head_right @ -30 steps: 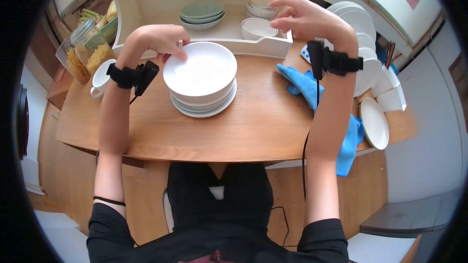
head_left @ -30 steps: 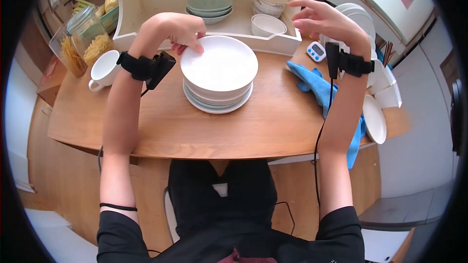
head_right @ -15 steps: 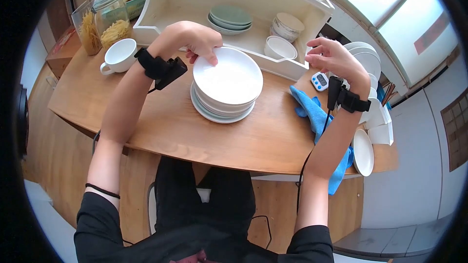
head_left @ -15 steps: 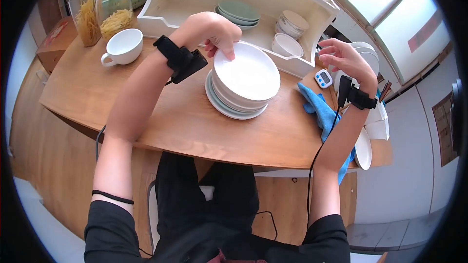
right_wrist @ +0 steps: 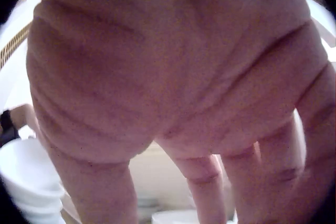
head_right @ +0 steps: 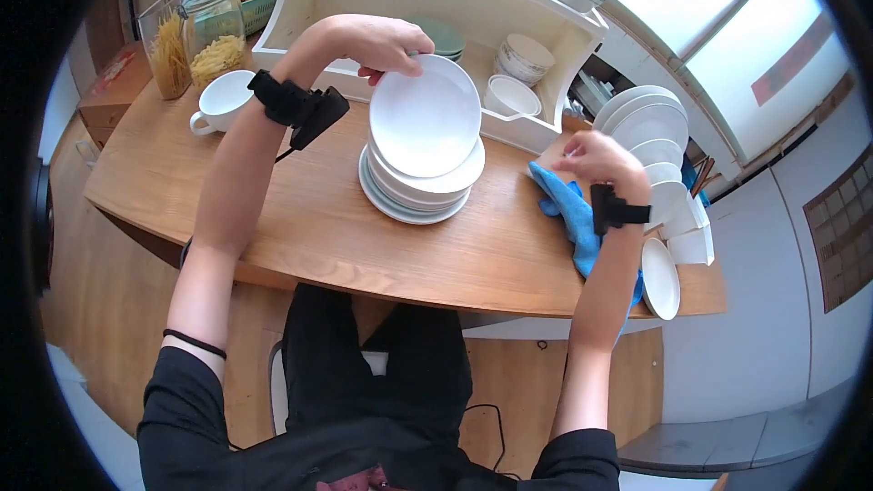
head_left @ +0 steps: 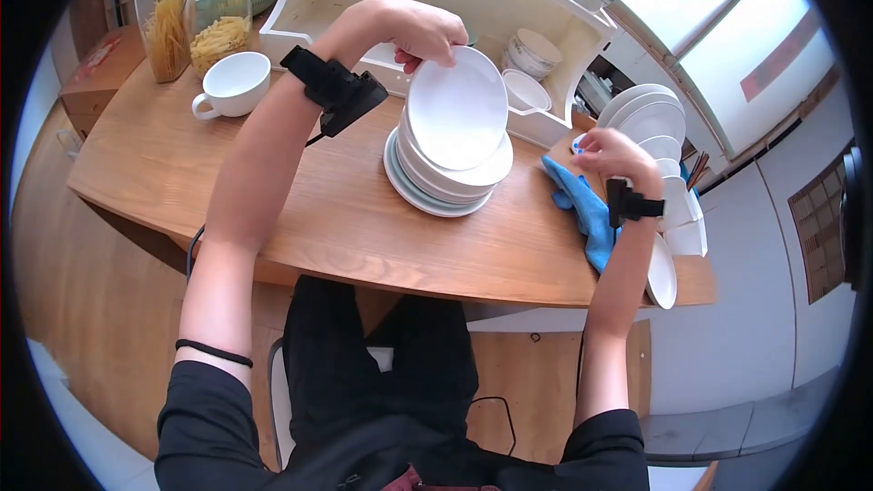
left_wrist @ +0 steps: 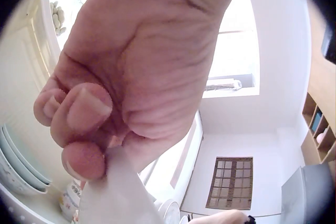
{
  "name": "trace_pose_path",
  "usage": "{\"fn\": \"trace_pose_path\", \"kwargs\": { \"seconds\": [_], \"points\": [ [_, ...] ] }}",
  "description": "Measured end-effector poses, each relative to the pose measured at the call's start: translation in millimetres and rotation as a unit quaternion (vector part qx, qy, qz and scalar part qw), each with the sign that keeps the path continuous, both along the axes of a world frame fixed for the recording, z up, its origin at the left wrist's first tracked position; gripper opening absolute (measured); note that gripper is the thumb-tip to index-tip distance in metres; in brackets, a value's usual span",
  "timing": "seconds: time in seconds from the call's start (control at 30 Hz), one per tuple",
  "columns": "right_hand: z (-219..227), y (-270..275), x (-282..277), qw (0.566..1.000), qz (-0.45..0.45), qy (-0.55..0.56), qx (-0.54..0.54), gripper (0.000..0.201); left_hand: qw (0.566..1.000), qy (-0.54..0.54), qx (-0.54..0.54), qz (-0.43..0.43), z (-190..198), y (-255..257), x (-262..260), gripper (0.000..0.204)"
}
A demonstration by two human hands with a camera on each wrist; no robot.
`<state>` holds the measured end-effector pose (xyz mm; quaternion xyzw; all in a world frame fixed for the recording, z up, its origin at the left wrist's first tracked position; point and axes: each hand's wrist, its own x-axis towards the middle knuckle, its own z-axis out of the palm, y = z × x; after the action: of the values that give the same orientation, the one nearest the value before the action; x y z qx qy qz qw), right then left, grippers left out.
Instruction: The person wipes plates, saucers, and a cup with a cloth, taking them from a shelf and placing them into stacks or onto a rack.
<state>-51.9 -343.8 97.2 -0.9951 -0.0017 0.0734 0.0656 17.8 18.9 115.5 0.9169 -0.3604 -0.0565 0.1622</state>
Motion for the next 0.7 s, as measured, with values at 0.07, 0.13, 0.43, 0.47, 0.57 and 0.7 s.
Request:
{"fn": "trace_pose_path", "kwargs": {
  "seconds": [0.07, 0.13, 0.43, 0.47, 0.57, 0.7],
  "points": [
    [-19.6, -2.5, 6.5, 0.994, -0.045, 0.097, -0.035, 0.037, 1.0, 0.002, -0.016, -0.015, 0.2, 1.0, 1.5, 0.021],
    [-37.6, -15.5, 18.8, 0.994, -0.017, 0.104, -0.04, 0.034, 0.999, -0.008, -0.031, -0.02, 1.4, 1.7, 0.7, 0.022],
    [54.3, 27.8, 16.1, 0.979, 0.079, -0.111, 0.151, 0.018, 0.987, -0.075, -0.136, -0.039, 7.6, 2.6, -2.0, 0.026],
    [59.4, 34.5, 16.3, 0.959, 0.111, -0.161, 0.205, 0.019, 0.982, -0.091, -0.158, -0.048, 8.6, -0.8, -4.3, 0.028],
    [60.1, 64.3, 16.9, 0.894, 0.189, -0.24, 0.328, 0.022, 0.967, -0.122, -0.216, -0.063, 6.6, -10.6, -1.6, 0.03],
    [54.3, 94.1, 18.0, 0.84, 0.251, -0.261, 0.404, 0.023, 0.943, -0.152, -0.29, -0.057, 5.5, -16.7, -1.4, 0.033]
  ]
}}
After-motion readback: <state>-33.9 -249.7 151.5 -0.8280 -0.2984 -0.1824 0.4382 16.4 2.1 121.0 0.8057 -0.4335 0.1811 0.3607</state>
